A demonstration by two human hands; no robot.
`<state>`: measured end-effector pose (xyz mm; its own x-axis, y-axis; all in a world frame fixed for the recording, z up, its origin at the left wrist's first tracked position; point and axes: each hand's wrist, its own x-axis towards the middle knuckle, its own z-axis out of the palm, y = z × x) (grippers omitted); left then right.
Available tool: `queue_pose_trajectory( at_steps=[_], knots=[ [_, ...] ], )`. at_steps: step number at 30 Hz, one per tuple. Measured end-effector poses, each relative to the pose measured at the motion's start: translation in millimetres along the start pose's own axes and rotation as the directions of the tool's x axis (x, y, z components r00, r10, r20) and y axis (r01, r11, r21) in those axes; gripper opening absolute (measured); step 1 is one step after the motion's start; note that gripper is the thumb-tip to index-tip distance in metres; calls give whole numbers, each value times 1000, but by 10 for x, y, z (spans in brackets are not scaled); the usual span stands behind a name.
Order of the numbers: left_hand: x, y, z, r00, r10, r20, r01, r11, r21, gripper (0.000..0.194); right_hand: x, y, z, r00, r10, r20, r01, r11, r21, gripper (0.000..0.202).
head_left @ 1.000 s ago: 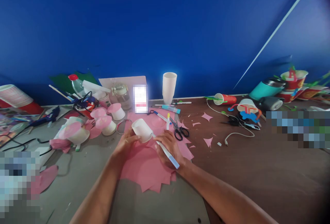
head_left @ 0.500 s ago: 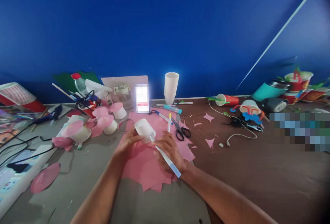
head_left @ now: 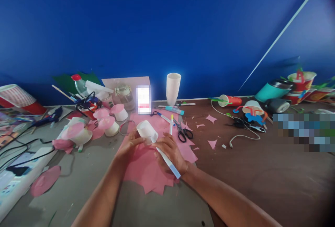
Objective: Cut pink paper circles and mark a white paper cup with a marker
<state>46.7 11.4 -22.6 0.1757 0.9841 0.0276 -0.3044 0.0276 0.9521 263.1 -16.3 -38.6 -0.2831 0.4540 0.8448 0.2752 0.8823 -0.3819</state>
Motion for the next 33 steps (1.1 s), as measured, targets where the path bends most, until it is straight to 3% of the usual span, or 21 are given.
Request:
queue_pose_trajectory(
  at_steps=[5, 12, 19, 27, 33],
  knots=[
    [12, -17, -19, 999, -3, 38, 2, 1000, 21, 23, -31, 15, -2, 1000, 7, 25, -7, 1000, -2, 46],
    [8, 2, -13, 1000, -9, -1, 9, 1000, 3, 28, -43, 24, 18, 999, 27, 41, -26, 1000, -16, 42],
    [32, -5, -46, 999, -29, -42, 27, 999, -43, 46, -88, 59, 6, 996, 69, 47, -67, 997, -40, 35],
    [61, -9, -76, 997, -24, -76, 20, 999, -48, 52, -109, 110, -22, 991, 124, 49, -120, 991, -64, 28],
    [35, -1, -52, 999, -32, -43, 31, 999, -15, 43, -85, 48, -65, 992, 114, 45, -114, 994, -4, 41]
  ],
)
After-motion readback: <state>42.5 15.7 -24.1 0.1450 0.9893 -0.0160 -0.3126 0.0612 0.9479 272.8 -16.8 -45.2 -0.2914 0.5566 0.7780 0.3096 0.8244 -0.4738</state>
